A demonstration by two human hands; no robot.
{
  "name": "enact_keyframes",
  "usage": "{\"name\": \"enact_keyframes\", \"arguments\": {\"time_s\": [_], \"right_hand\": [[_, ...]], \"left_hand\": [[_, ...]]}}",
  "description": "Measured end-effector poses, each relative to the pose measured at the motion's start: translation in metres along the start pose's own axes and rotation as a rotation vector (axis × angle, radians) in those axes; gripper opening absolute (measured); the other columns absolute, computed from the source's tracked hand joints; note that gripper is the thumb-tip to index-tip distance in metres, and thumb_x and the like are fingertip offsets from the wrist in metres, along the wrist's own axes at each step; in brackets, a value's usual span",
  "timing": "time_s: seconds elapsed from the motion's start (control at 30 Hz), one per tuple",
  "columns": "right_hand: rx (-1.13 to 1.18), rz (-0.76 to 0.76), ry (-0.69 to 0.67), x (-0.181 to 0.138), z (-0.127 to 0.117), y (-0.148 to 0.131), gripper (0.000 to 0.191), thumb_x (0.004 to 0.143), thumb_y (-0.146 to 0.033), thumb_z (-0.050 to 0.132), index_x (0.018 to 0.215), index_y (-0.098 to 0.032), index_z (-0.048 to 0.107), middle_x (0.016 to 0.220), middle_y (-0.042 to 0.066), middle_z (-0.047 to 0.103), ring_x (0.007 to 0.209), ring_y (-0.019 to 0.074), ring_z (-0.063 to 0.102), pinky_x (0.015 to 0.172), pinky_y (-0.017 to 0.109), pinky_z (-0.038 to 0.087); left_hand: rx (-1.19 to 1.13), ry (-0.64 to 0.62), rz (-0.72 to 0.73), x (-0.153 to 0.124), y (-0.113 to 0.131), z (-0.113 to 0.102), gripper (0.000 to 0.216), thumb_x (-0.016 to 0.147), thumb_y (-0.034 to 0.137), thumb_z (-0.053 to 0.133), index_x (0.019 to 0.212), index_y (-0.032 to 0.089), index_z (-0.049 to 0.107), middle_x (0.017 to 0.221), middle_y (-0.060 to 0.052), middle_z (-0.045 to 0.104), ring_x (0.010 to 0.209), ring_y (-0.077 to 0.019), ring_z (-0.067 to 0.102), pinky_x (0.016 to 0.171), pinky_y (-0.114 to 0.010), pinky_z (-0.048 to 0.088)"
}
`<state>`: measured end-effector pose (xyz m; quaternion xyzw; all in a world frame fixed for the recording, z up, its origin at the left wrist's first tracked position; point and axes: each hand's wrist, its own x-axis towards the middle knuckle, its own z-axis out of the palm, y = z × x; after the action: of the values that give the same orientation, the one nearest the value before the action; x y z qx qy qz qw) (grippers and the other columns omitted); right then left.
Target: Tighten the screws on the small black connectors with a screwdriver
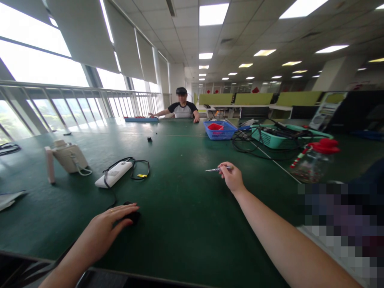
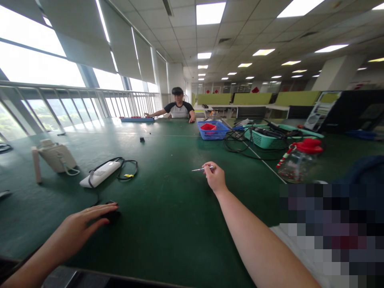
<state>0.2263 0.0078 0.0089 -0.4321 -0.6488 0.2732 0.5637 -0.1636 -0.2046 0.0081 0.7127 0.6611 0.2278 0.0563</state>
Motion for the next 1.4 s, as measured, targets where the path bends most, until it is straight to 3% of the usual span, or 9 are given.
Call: {"name": "enact_keyframes", "arguments": {"time_s": [0.23,0.43,0.67,0.8,1.0,1.4], "right_hand": [[0.000,-0.005,-0.010,0.000,0.000,0.001,0.025,0.085,-0.040,0.053,0.078,-0.019,0.064,0.062,0.001,0.059,0.053,0.0154,0.053,0.051,0.027,0.040],[-0.004,0.007,-0.026,-0.001,-0.001,-0.003,0.026,0.084,-0.041,0.053,0.078,-0.019,0.064,0.062,0.002,0.059,0.054,0.0160,0.053,0.051,0.027,0.041],[0.007,0.005,-0.032,-0.002,-0.001,-0.003,0.024,0.085,-0.039,0.053,0.078,-0.019,0.064,0.063,0.001,0.058,0.054,0.0156,0.053,0.051,0.027,0.040],[0.008,-0.002,-0.008,-0.001,0.000,-0.001,0.024,0.084,-0.039,0.053,0.078,-0.019,0.064,0.061,0.001,0.058,0.053,0.0155,0.053,0.051,0.027,0.040],[0.004,0.003,-0.005,0.000,0.000,-0.001,0.024,0.083,-0.039,0.053,0.077,-0.019,0.064,0.061,0.001,0.059,0.053,0.0159,0.053,0.051,0.028,0.040],[0.010,-0.006,-0.020,0.000,0.000,0.001,0.023,0.084,-0.038,0.053,0.078,-0.019,0.065,0.062,0.000,0.059,0.053,0.0151,0.053,0.051,0.027,0.040]], "left_hand": [[0.052,-0.017,0.040,-0.002,-0.004,0.002,0.041,0.086,0.047,0.054,0.124,0.036,0.064,0.130,0.004,0.063,0.117,-0.0247,0.061,0.102,-0.033,0.048],[0.038,-0.052,0.101,-0.004,-0.007,-0.003,0.042,0.088,0.032,0.047,0.127,0.035,0.061,0.131,0.005,0.063,0.118,-0.0211,0.061,0.102,-0.029,0.047],[-0.009,0.146,-0.079,0.000,0.008,-0.008,0.041,0.086,0.046,0.046,0.117,0.025,0.063,0.114,-0.005,0.069,0.100,-0.0244,0.066,0.087,-0.032,0.052],[0.068,0.157,-0.255,0.003,0.020,-0.009,0.048,0.080,0.058,0.049,0.109,0.022,0.064,0.089,-0.005,0.070,0.076,-0.0229,0.065,0.068,-0.031,0.048],[0.237,0.144,-0.456,0.001,0.046,-0.005,0.051,0.081,0.070,0.042,0.075,0.023,0.062,0.076,-0.003,0.064,0.071,-0.0217,0.059,0.061,-0.031,0.038],[0.346,0.087,-0.512,0.008,0.052,-0.002,0.049,0.082,0.067,0.043,0.074,0.022,0.059,0.079,-0.006,0.064,0.072,-0.0245,0.061,0.061,-0.032,0.038]]}}
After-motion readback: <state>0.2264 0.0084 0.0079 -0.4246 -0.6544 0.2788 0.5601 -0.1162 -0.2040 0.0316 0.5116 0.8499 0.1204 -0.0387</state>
